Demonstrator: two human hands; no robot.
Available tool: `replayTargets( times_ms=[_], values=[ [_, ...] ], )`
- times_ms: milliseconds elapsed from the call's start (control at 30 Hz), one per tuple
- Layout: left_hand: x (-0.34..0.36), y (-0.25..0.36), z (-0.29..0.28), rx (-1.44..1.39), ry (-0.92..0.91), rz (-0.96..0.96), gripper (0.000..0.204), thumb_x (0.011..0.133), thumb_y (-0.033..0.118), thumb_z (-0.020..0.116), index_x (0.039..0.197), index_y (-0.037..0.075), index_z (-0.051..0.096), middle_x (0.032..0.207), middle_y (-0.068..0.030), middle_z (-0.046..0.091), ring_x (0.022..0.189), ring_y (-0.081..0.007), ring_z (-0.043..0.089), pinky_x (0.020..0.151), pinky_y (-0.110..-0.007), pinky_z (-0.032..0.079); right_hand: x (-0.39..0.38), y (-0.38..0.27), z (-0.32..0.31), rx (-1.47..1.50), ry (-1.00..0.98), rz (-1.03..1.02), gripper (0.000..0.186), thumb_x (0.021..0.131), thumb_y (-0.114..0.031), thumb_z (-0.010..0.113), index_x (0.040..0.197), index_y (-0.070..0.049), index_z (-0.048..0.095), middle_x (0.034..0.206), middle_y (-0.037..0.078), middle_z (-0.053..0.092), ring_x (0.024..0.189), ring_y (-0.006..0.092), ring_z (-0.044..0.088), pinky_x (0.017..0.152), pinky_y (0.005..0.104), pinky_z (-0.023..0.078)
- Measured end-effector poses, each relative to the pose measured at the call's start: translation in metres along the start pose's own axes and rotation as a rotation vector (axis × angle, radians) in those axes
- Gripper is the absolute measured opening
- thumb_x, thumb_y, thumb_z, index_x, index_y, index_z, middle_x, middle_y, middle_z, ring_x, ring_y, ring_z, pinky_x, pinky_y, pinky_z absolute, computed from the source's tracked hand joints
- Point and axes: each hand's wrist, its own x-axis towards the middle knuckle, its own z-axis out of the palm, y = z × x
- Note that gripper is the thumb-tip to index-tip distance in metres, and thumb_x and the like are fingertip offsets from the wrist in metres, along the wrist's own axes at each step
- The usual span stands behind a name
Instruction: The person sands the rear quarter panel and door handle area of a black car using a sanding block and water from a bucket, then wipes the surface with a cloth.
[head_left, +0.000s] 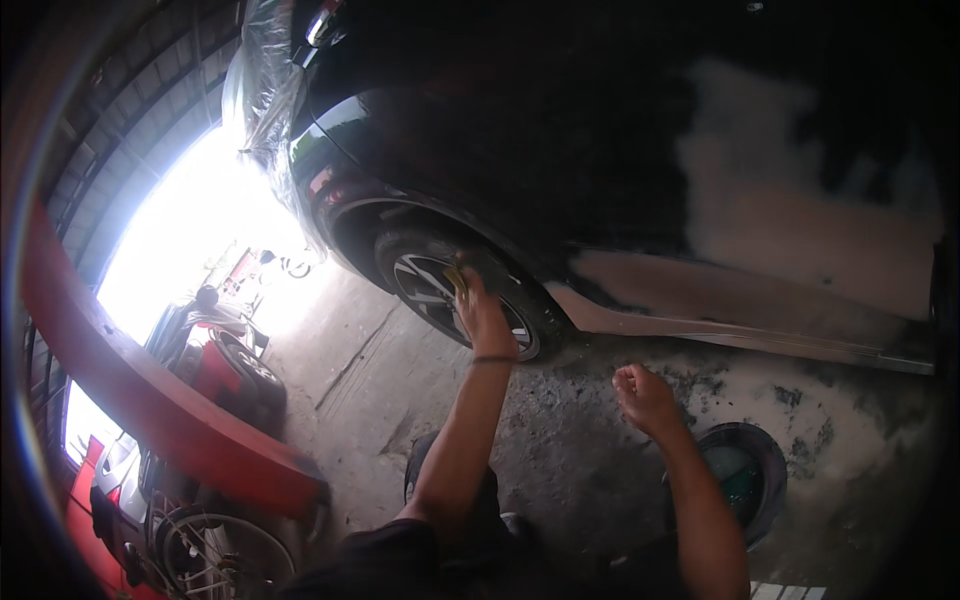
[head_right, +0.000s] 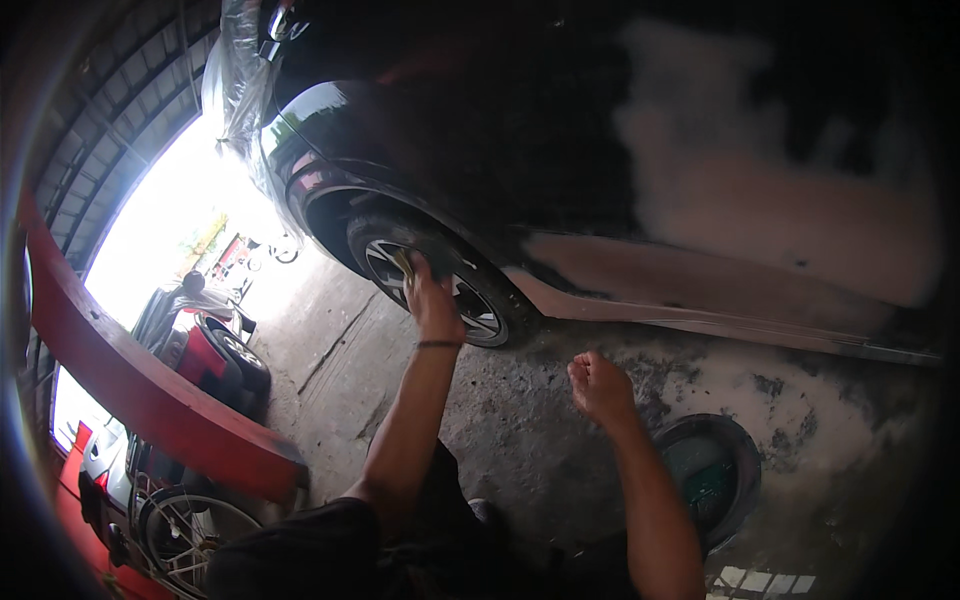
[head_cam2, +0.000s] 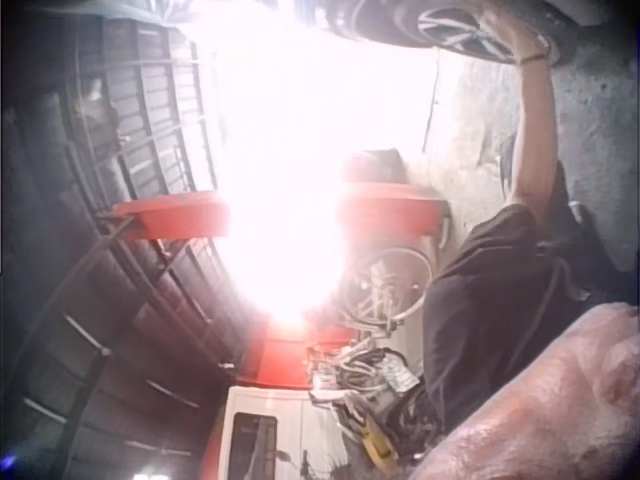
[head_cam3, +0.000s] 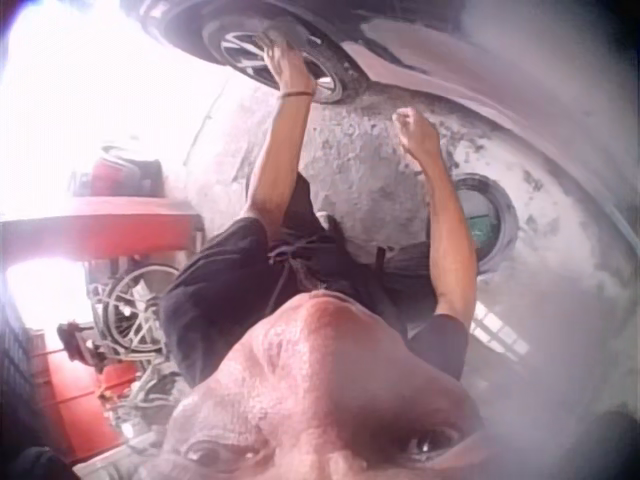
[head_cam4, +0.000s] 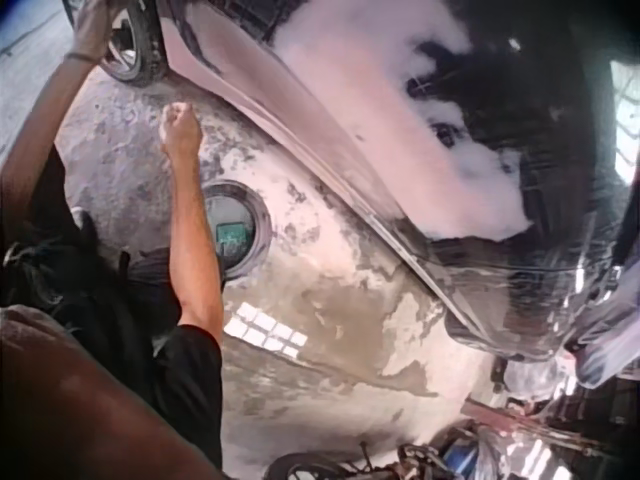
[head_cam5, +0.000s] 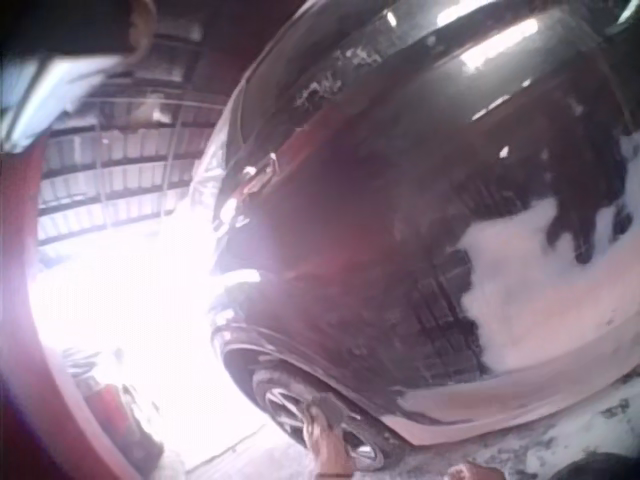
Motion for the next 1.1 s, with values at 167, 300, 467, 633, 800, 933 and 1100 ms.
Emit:
replayTargets(
  times_ms=[167, 300, 467, 633, 800, 933, 1100],
  values=[
    [0.036, -0.006, 0.102, 0.719, 0.008, 0.858, 0.069, 0.119, 0.025, 0.044, 0.179, 0.011, 0.013, 0.185, -0.0185, 0.016, 0.171, -0.0334, 0.015, 0.136, -0.056, 0.010, -0.003, 0.004, 0.010, -0.276, 0.013, -0.173, 0.037, 0.107, -0.034, 0.068, 0.128, -0.004, 0.070, 0.112, 0.017, 0.081, 0.104, 0.0366, 0.078, 0.091, 0.0497, 0.060],
    [-0.010, -0.045, 0.124, 0.839, -0.180, 1.017, 0.078, 0.118, 0.037, 0.043, 0.179, 0.011, 0.001, 0.187, -0.0158, -0.001, 0.172, -0.0352, -0.006, 0.133, -0.064, -0.009, -0.007, -0.009, 0.008, -0.580, -0.059, -0.128, 0.038, 0.107, -0.032, 0.067, 0.135, -0.006, 0.066, 0.105, 0.017, 0.080, 0.097, 0.0381, 0.079, 0.086, 0.0519, 0.062],
    [0.093, 0.016, 0.109, 0.954, -0.090, 1.031, 0.082, 0.117, 0.061, 0.023, 0.179, 0.011, 0.004, 0.187, -0.0136, -0.002, 0.172, -0.0349, -0.005, 0.131, -0.067, -0.011, -0.009, 0.003, -0.003, -0.654, -0.083, -0.084, 0.042, 0.107, -0.031, 0.068, 0.140, -0.007, 0.064, 0.101, 0.016, 0.080, 0.096, 0.0384, 0.079, 0.084, 0.0521, 0.062],
    [0.176, 0.092, 0.099, 0.651, 0.086, 0.882, 0.083, 0.117, 0.061, 0.024, 0.178, 0.009, 0.000, 0.186, -0.0163, -0.006, 0.172, -0.0345, -0.009, 0.131, -0.068, -0.010, -0.006, -0.007, -0.004, -0.607, -0.105, -0.088, 0.043, 0.108, -0.031, 0.066, 0.143, -0.007, 0.063, 0.101, 0.016, 0.079, 0.097, 0.0379, 0.079, 0.085, 0.0518, 0.062],
    [0.062, 0.021, 0.120, 1.023, -0.396, 1.312, 0.081, 0.116, 0.050, 0.038, 0.179, 0.010, 0.005, 0.187, -0.0175, -0.001, 0.172, -0.0394, -0.004, 0.128, -0.073, -0.012, -0.001, 0.005, -0.013, -0.664, -0.151, 0.001, 0.048, 0.106, -0.028, 0.066, 0.150, -0.009, 0.059, 0.104, 0.022, 0.077, 0.103, 0.0426, 0.075, 0.094, 0.0548, 0.058],
    [0.141, 0.090, 0.102, 1.063, -0.218, 1.383, 0.072, 0.119, 0.040, 0.034, 0.179, 0.011, 0.008, 0.187, -0.0173, 0.003, 0.172, -0.0375, 0.002, 0.129, -0.072, -0.011, -0.001, -0.003, -0.007, -0.660, -0.156, 0.005, 0.051, 0.106, -0.029, 0.067, 0.152, -0.009, 0.058, 0.103, 0.022, 0.077, 0.102, 0.0431, 0.075, 0.092, 0.0550, 0.058],
    [0.164, 0.111, 0.118, 0.908, -0.080, 1.191, 0.078, 0.115, 0.034, 0.047, 0.179, 0.012, 0.008, 0.187, -0.0163, 0.005, 0.172, -0.0365, 0.002, 0.129, -0.072, -0.011, 0.001, -0.011, -0.006, -0.675, -0.144, -0.016, 0.054, 0.106, -0.029, 0.067, 0.155, -0.010, 0.057, 0.103, 0.021, 0.077, 0.101, 0.0424, 0.075, 0.090, 0.0552, 0.059]
  ],
)
